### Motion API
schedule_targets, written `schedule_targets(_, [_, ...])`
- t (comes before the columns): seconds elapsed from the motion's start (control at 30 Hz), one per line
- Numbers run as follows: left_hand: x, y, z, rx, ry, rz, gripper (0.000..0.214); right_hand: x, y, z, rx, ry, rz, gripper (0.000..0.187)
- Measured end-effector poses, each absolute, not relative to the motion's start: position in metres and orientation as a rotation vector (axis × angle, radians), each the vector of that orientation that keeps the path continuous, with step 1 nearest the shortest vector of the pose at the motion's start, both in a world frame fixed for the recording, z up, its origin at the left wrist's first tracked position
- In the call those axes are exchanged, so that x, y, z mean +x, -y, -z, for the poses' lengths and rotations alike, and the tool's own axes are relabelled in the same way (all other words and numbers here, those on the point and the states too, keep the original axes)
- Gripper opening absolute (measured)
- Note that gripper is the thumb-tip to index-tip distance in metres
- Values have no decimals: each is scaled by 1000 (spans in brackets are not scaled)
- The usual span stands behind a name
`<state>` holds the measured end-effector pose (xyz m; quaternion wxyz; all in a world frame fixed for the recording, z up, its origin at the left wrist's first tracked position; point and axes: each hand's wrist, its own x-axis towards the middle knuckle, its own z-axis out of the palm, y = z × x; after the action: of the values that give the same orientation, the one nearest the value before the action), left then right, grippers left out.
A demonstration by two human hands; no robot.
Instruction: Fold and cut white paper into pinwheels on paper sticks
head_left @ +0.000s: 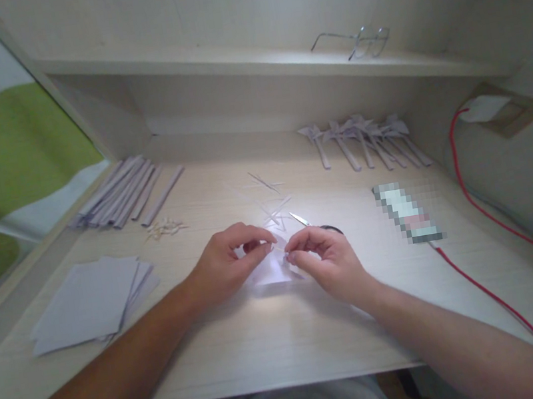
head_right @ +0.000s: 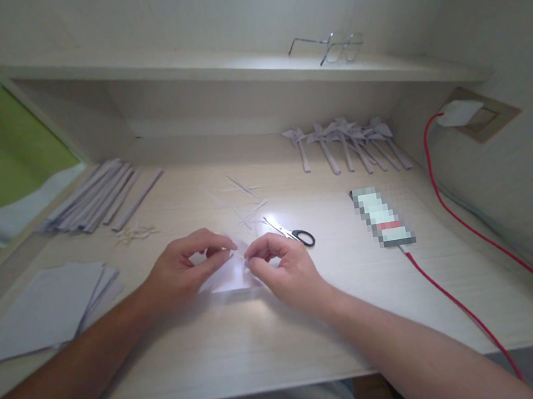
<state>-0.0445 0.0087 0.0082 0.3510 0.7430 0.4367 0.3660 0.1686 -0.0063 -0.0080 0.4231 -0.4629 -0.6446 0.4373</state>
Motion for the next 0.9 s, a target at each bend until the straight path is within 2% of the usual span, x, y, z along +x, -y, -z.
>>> schedule_targets(0.3, [-47,-8,-7,1928,-1162,-808,18,170,9,4,-1164,1705,-935,13])
schedule_targets(0.9, [-46,-11,-1,1963,-1131,-822,23,169,9,5,-1166,1783,-923,12])
